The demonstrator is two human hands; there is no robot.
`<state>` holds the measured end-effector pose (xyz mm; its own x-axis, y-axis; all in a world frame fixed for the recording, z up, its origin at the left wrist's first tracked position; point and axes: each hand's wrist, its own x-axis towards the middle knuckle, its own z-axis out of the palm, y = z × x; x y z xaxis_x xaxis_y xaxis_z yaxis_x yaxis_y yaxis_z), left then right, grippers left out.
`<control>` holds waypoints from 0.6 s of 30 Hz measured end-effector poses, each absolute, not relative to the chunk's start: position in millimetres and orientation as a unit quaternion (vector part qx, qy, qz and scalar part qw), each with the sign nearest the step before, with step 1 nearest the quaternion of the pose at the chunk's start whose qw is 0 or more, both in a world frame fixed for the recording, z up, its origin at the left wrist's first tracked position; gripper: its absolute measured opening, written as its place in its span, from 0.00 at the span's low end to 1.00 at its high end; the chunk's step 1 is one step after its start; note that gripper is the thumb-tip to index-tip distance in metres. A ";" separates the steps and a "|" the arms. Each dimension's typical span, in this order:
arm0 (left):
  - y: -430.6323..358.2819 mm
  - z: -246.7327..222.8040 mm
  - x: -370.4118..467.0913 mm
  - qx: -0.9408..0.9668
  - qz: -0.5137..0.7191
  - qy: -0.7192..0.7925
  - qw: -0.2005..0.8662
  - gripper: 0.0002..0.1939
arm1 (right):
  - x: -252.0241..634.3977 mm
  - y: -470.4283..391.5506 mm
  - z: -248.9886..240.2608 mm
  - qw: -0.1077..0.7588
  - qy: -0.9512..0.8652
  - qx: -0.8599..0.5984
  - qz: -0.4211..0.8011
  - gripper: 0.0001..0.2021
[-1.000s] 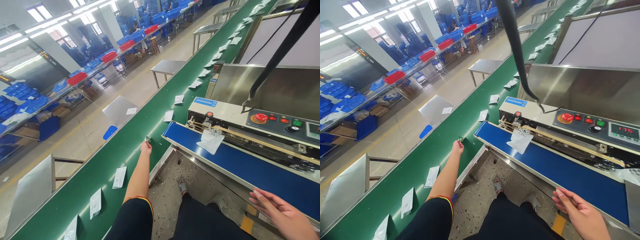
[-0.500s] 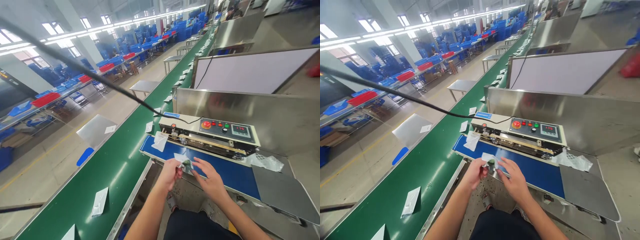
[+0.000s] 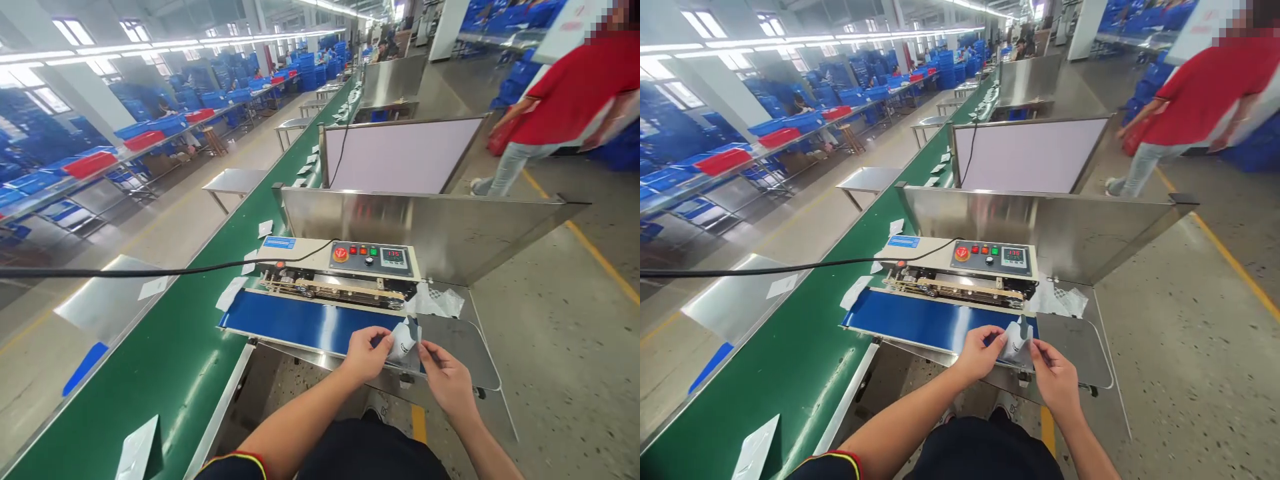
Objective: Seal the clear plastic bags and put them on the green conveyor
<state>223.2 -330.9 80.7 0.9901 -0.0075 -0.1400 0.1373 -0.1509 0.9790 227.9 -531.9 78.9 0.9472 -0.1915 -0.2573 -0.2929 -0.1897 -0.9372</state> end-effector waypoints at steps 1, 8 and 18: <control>-342.1 73.9 233.7 0.765 -0.068 0.037 0.640 0.17 | 231.2 -541.9 74.7 0.615 0.178 -0.767 0.043 0.37; -403.5 43.1 306.0 0.645 -0.159 0.257 0.702 0.12 | 277.9 -581.4 59.3 0.689 0.355 -0.628 0.068 0.30; -367.5 20.5 311.9 0.566 -0.111 0.330 0.747 0.12 | 312.6 -545.7 54.0 0.695 0.319 -0.625 0.156 0.21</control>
